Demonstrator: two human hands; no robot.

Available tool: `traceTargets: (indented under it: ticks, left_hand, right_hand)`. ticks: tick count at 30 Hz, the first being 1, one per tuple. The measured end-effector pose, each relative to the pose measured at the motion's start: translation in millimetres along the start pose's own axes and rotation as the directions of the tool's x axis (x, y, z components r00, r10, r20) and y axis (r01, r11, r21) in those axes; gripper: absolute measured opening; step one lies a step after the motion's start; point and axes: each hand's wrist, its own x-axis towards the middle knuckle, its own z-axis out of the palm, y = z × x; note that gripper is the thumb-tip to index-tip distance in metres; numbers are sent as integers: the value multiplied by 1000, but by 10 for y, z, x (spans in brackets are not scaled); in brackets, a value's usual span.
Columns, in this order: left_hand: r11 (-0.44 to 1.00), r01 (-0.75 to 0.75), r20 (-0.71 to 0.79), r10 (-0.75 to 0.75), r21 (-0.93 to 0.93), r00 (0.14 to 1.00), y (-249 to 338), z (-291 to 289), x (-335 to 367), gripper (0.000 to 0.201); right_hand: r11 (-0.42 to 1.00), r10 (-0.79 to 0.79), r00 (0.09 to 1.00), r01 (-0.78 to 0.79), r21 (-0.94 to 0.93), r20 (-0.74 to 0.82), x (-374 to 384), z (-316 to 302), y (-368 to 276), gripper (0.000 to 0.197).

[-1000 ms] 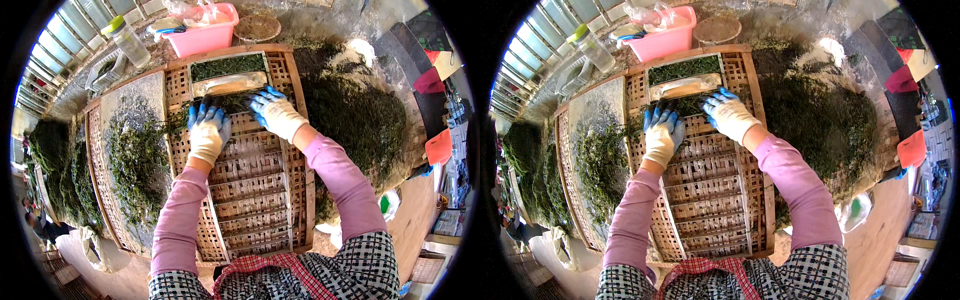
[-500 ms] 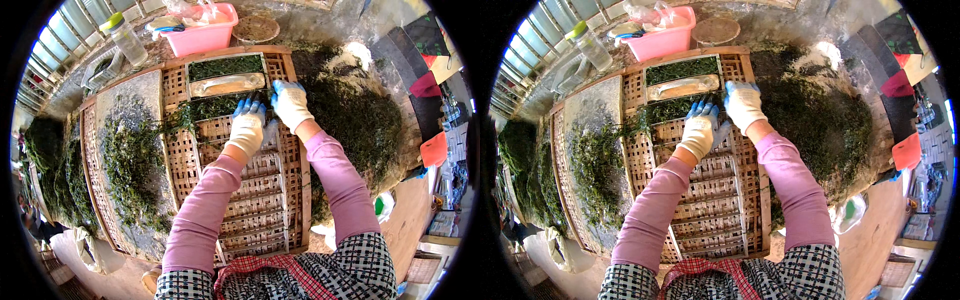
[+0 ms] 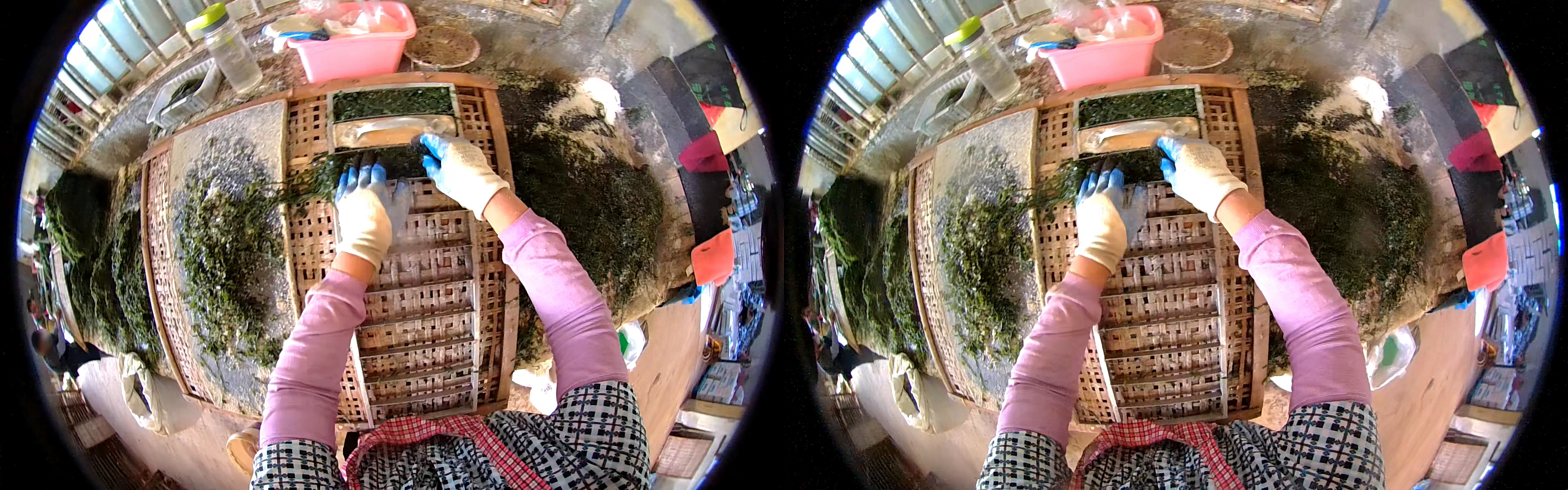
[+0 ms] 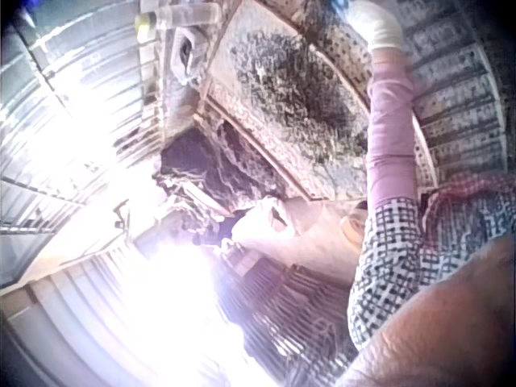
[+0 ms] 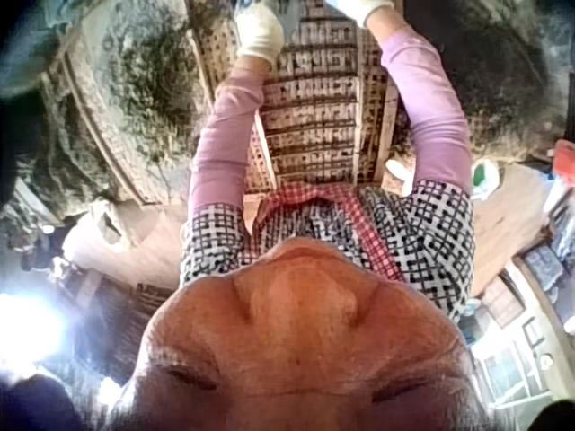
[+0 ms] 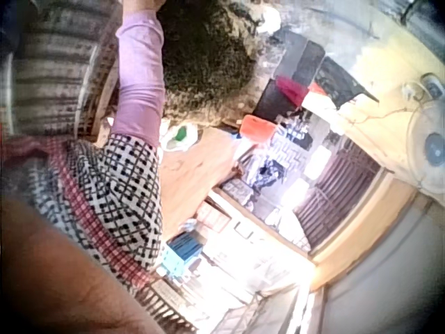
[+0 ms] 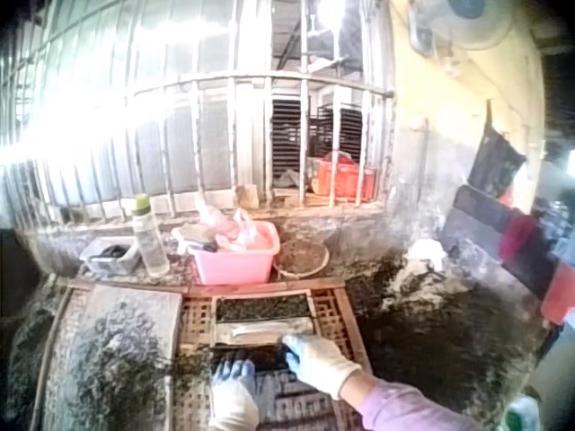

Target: The person picks up handfuls of green plant material from a work surface, rolls it by hand, and presses it into the slots of a wooden tray.

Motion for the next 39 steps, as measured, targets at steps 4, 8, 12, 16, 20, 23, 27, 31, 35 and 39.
traceTargets:
  ticks: [4,8,12,16,20,23,27,31,35,39]
  left_hand:
    - [982,-46,297,-11,183,955,-10,-96,100,77]
    - [990,-121,202,133,-75,970,-76,118,137,61]
    - [987,-145,381,108,69,918,-88,129,132,36]
    - [998,-34,369,11,56,929,-15,184,205,49]
    - [998,9,437,-32,57,899,21,67,213,49]
    - [987,74,520,-140,145,843,33,-29,222,49]
    - [994,1,467,50,-108,883,-82,-97,119,44]
    - [983,-94,300,137,-155,944,-195,25,84,45]
    - [985,-146,251,164,-89,954,-122,-86,48,54]
    - [987,-159,357,159,-29,920,-201,14,65,87]
  right_hand:
    - [968,-142,990,137,211,10,324,228,-487,40]
    - [949,-211,969,172,263,128,717,278,-1071,55]
    - [934,-172,881,288,-211,440,998,325,-1447,73]
    - [811,-138,717,478,-338,683,1024,413,-1627,67]
    - [816,-187,633,526,-240,751,1002,492,-1630,44]
    - [938,-284,730,347,21,622,939,641,-1426,33]
    - [961,-209,907,120,251,365,823,715,-909,33]
    - [954,-299,931,298,38,211,614,578,-570,41]
    - [936,-240,949,281,-211,203,344,147,-366,45]
    - [929,-161,948,239,-281,275,180,-66,77,41]
